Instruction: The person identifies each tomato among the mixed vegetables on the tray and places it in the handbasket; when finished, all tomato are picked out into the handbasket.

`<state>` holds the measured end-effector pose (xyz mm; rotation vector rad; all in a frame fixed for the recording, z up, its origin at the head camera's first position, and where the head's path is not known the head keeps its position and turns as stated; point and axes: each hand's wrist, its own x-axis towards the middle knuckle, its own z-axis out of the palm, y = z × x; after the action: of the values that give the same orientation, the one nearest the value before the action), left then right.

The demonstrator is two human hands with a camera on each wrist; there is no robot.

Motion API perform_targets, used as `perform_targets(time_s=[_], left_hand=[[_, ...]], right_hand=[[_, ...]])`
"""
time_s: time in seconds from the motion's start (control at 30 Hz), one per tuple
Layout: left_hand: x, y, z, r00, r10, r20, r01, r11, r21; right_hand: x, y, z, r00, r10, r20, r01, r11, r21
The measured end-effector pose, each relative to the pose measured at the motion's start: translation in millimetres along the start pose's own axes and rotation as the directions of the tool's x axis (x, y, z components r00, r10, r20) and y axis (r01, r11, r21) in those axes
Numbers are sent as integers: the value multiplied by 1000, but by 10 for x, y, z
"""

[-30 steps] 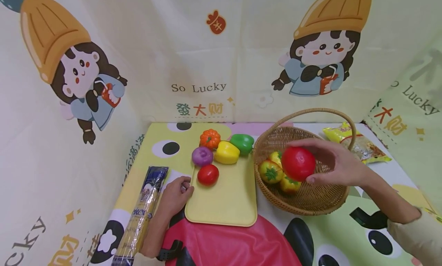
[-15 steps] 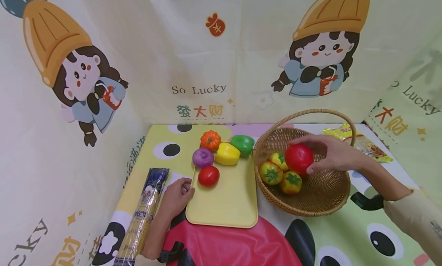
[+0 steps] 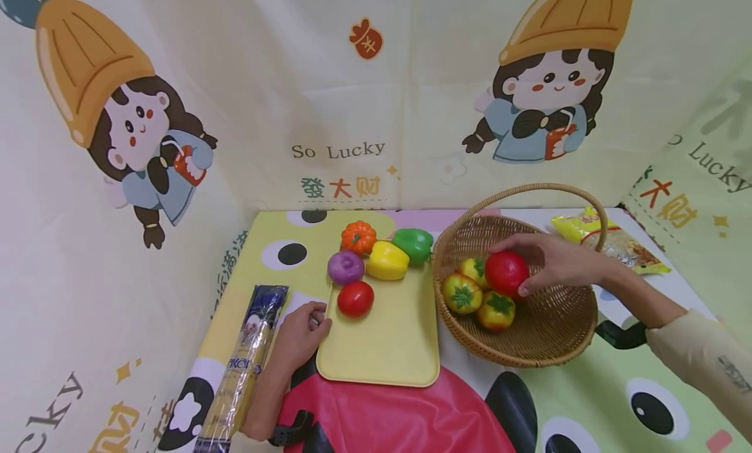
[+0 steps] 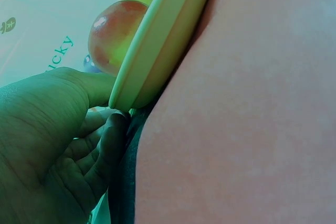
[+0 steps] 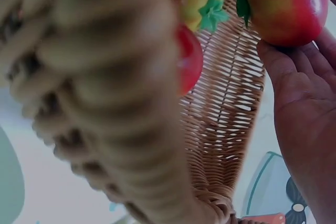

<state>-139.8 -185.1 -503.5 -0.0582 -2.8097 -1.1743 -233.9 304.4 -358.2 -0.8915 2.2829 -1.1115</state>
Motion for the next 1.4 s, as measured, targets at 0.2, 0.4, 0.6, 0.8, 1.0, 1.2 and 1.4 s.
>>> perform_targets(time_s=[0.2,0.4,0.6,0.8,1.0,1.2,1.4], left_hand=[[0,4,-1,1000,-2,3,2,1000,6],[11,2,9,1000,-1,10,1,1000,-5],[15,7,2,1000,-13,11,13,1000,-1],[-3,18,-6,1000,-23,9,23,1000,4],[-5,17,-7,1000,-24,14,24,1000,-2],[-8,17,-7,1000,-25,15,25,1000,7],[1,12,-7,1000,-25,16,25,1000,7]], right_hand=[[49,-17,-44,999,8,36,-8,1000,-1],[87,-41,-68,997,74,36,-73,997,-22],[116,-12,-77,994,97,57,-96,995,-22],[150,32,-91,990,113,84,-113,994,-10],[180,34,-83,979,159,125,-160,987,5],[201,55,-86,972,165,167,-170,985,15],[196,111,-96,972,149,182,-151,989,-5]])
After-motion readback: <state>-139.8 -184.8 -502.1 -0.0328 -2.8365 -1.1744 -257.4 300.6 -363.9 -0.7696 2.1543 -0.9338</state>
